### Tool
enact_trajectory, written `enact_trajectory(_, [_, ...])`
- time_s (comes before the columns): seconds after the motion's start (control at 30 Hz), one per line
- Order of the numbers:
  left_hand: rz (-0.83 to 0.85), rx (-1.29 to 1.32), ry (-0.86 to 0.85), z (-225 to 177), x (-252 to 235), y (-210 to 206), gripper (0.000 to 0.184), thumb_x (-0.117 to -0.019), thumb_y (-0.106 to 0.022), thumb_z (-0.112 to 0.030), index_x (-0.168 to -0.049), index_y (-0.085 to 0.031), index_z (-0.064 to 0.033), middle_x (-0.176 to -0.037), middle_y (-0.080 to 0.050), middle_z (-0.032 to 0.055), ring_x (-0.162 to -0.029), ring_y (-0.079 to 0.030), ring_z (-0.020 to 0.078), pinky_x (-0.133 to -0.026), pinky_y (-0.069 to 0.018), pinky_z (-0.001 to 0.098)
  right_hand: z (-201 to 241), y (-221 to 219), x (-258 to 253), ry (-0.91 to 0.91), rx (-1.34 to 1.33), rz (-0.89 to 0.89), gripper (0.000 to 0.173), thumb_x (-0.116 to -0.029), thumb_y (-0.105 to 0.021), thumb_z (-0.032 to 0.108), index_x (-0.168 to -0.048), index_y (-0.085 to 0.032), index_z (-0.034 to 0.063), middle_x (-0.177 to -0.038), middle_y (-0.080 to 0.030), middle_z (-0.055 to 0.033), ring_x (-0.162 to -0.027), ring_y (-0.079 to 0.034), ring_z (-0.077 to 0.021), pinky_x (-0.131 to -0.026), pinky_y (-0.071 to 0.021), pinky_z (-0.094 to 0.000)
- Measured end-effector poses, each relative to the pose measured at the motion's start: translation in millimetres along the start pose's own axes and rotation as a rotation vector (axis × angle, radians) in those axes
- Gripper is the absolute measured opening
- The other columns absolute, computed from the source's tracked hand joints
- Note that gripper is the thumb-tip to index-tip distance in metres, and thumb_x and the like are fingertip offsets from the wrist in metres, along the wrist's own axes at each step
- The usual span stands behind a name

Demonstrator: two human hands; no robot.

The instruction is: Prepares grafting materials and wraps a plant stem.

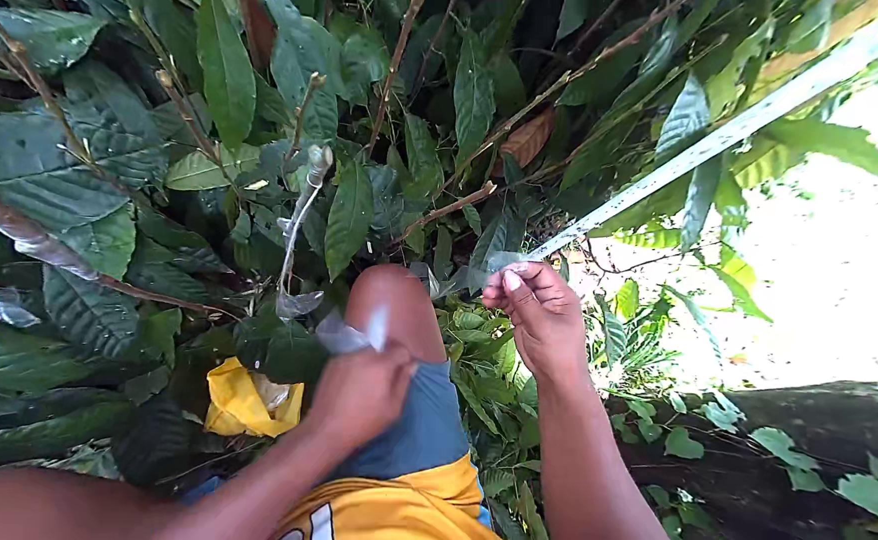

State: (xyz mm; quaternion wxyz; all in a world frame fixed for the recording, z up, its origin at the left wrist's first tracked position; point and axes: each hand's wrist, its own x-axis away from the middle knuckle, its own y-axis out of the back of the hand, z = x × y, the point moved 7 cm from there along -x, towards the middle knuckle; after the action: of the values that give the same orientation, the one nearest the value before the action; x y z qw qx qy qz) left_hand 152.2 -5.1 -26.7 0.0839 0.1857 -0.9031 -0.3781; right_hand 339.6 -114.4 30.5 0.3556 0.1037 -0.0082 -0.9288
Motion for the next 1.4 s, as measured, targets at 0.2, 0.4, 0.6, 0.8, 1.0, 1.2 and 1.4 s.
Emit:
enact_trajectory(0.2, [0.173,0.076,0.033,36,16,36,0.028,-0.1033,-0.058,-0.028,-0.104,-0.073,-0.0052,-0.093,-0.071,0.0143,-0.082,-0.069,0.0312,-0.076,-0.0562,0.0567,27,9,5,0.034,-0.197,0.074,0.014,-0.1060,-0.051,0.011,-0.110,-0.065,0.0119,-0.101,-0.075,-0.0075,-0.084,-0.075,-0.0182,-0.078,-0.0649,-0.0357])
enact_trajectory(0.4, [0.394,0.078,-0.109,91,104,119,0.035,-0.0987,-0.063,-0.041,-0.111,-0.075,-0.0105,-0.078,-0.071,0.0087,-0.065,-0.067,0.0235,-0.061,-0.0559,0.0548,66,12,-5,0.144,-0.340,0.105,0.014,-0.1032,-0.059,0.013,-0.114,-0.068,0.0124,-0.101,-0.075,-0.0063,-0.085,-0.074,-0.0166,-0.080,-0.0643,-0.0340])
enact_trajectory(0.6, [-0.159,0.467,0.292,138,148,222,0.026,-0.1044,-0.054,-0.020,-0.117,-0.064,-0.0002,-0.088,-0.073,-0.0058,-0.077,-0.070,-0.0004,-0.072,-0.0589,0.0178,104,-23,-6,0.230,-0.319,0.228,0.012,-0.1020,-0.063,0.017,-0.113,-0.068,0.0151,-0.100,-0.073,-0.0032,-0.083,-0.073,-0.0145,-0.074,-0.0647,-0.0307])
enact_trajectory(0.8, [-0.256,0.010,0.457,142,138,221,0.043,-0.1086,-0.047,-0.034,-0.141,-0.061,-0.0089,-0.134,-0.066,0.0141,-0.122,-0.065,0.0292,-0.105,-0.0489,0.0573,122,-128,18,0.306,-0.303,0.665,0.019,-0.1034,-0.062,0.024,-0.119,-0.073,0.0222,-0.104,-0.075,0.0054,-0.089,-0.073,-0.0076,-0.078,-0.0622,-0.0241])
enact_trajectory(1.0, [-0.092,0.074,0.421,108,83,216,0.033,-0.1086,-0.044,-0.018,-0.131,-0.063,-0.0030,-0.113,-0.072,0.0167,-0.103,-0.071,0.0303,-0.095,-0.0557,0.0534,147,-212,47,0.290,-0.440,0.870,0.021,-0.1049,-0.059,0.016,-0.121,-0.071,0.0148,-0.101,-0.076,0.0000,-0.089,-0.074,-0.0104,-0.081,-0.0637,-0.0277])
enact_trajectory(1.2, [-1.067,0.295,0.432,172,80,284,0.056,-0.0967,-0.070,-0.027,-0.139,-0.045,-0.0008,-0.112,-0.061,0.0170,-0.083,-0.065,0.0252,-0.075,-0.0568,0.0463,151,-261,58,0.192,-0.498,0.881,0.019,-0.1046,-0.058,0.015,-0.119,-0.070,0.0113,-0.101,-0.075,-0.0024,-0.088,-0.074,-0.0120,-0.080,-0.0639,-0.0307])
enact_trajectory(1.4, [-1.052,0.168,0.268,190,62,296,0.023,-0.1013,-0.062,-0.018,-0.112,-0.068,0.0010,-0.104,-0.069,0.0159,-0.088,-0.068,0.0248,-0.084,-0.0561,0.0471,151,-365,5,0.018,-0.465,0.708,0.014,-0.1041,-0.050,0.003,-0.108,-0.062,-0.0028,-0.090,-0.072,-0.0081,-0.080,-0.073,-0.0159,-0.079,-0.0632,-0.0336])
